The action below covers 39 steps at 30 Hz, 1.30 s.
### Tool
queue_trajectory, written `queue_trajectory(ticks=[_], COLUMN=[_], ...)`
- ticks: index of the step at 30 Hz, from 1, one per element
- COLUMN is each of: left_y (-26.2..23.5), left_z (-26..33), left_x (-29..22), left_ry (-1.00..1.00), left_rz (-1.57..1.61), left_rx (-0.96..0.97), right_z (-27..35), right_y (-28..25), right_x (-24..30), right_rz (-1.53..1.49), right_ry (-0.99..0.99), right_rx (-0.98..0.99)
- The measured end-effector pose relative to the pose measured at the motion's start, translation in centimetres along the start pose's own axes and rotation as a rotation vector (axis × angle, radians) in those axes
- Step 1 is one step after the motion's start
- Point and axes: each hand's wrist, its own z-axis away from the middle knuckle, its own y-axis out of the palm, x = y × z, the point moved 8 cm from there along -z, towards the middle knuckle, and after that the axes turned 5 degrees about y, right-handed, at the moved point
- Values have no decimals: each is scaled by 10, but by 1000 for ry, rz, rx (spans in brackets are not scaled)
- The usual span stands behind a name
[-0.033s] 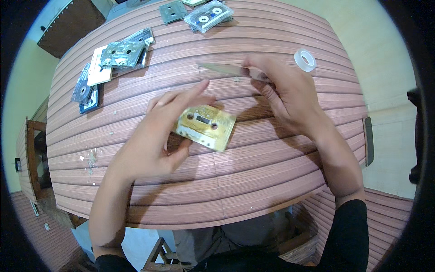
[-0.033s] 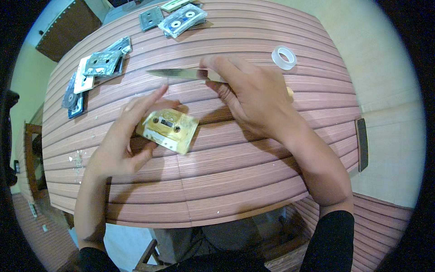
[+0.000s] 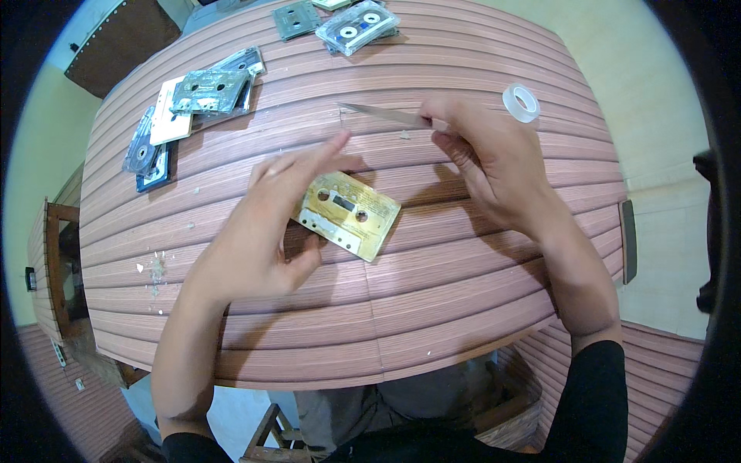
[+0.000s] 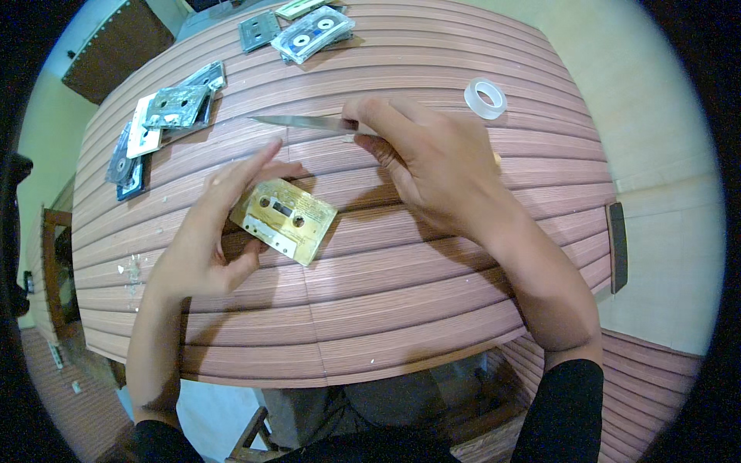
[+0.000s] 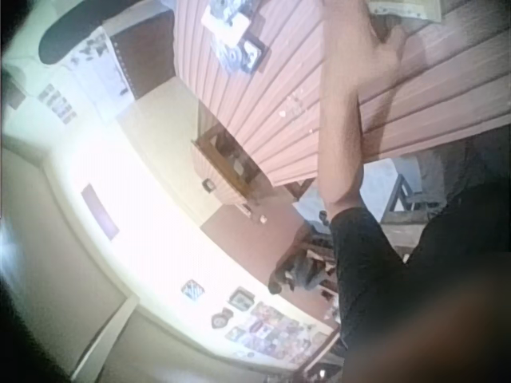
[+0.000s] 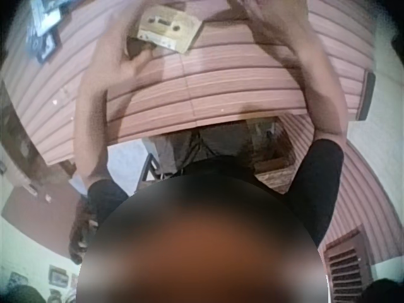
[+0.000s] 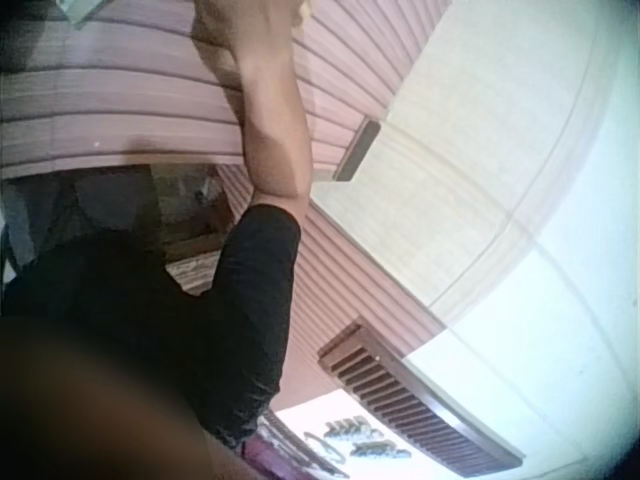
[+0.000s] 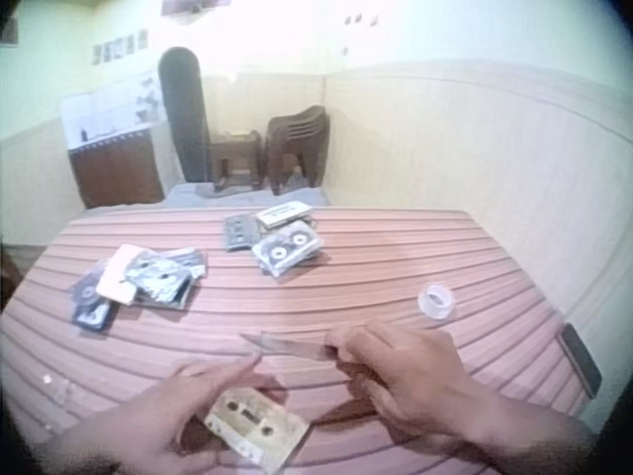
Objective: The person uses a knife to scrape and clean the surface of a yellow cassette tape, then applies clear tape to the label area. They handle several cassette tapes on the table, moving them aside and picking up another one to continue the process.
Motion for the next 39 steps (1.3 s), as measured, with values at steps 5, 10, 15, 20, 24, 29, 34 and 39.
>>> queue_trajectory(ticks=[5,10,15,20,24,29,34,39], left_y=[-3,-4,0,7,10,11,11,10], left_z=[2,3,1,3,5,4,5,6], left_x=[0,3,-3,-5,-6,-6,-5,-7], left_ry=[43,-128,-74,-71,-83,-83,-97,-66], left_rz=[-68,-217,-293,-316,-298,-303,-291,-299], left_rx=[-58,-83,-100,-117,-127,-122,-108,-115], right_z=[1,8,11,13,15,12,9,7], right_y=[-12,-4,3,22,26,32,33,24], right_x=[13,13,10,15,20,25,24,19], right_rz=[78,-96,45,-101,-234,-99,-60,-33], right_ry=[-45,46,4,37,22,14,-3,52], right_rx=[16,132,274,155,160,233,144,137])
